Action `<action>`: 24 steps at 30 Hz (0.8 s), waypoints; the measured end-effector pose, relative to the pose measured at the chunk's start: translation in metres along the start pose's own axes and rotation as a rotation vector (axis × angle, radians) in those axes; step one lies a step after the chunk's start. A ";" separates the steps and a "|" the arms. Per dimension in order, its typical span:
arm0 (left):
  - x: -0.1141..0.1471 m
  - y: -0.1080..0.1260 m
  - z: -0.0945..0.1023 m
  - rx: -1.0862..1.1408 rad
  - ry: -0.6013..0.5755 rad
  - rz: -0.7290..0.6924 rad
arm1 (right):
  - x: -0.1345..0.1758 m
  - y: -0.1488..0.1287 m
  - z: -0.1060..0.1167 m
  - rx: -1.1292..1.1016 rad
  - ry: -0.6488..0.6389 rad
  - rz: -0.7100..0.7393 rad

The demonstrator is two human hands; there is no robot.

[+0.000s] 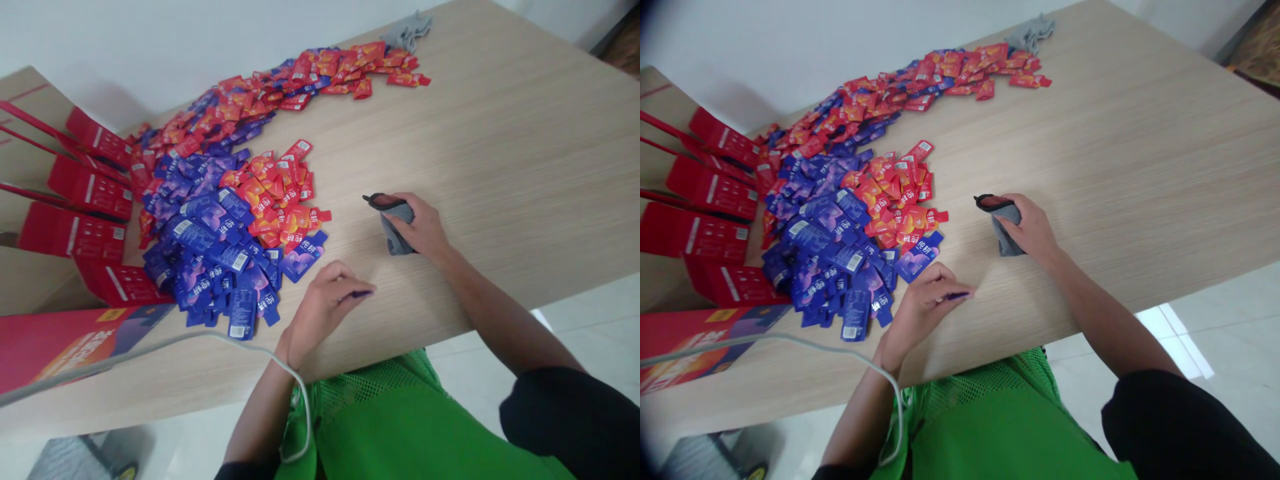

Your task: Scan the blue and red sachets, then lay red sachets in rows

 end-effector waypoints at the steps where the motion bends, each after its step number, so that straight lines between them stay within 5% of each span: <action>1: 0.011 0.009 0.002 -0.066 0.004 -0.046 | 0.000 -0.001 0.001 -0.008 0.000 -0.003; 6: 0.069 0.014 -0.028 -0.426 -0.039 -0.153 | 0.000 -0.003 -0.001 -0.016 -0.020 0.007; 10: 0.102 0.006 -0.053 -0.489 -0.034 -0.170 | 0.000 -0.006 -0.003 0.016 -0.076 0.030; 15: 0.117 0.019 -0.059 -0.491 0.043 -0.169 | 0.007 -0.053 0.000 0.063 -0.151 0.143; 20: 0.119 0.023 -0.069 -0.493 0.054 -0.163 | 0.068 -0.115 -0.040 0.070 -0.541 0.354; 24: 0.121 0.018 -0.074 -0.460 0.051 -0.091 | 0.125 -0.117 -0.079 0.146 -0.837 0.504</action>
Point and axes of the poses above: each hand's wrist, its own x-axis away from the middle knuckle, its own z-axis out of the back of the hand, y = z × x, the point moved 6 cm from there along -x, towards the middle knuckle, and after that the axes turned 14 degrees about -x, right-handed, at the moved point
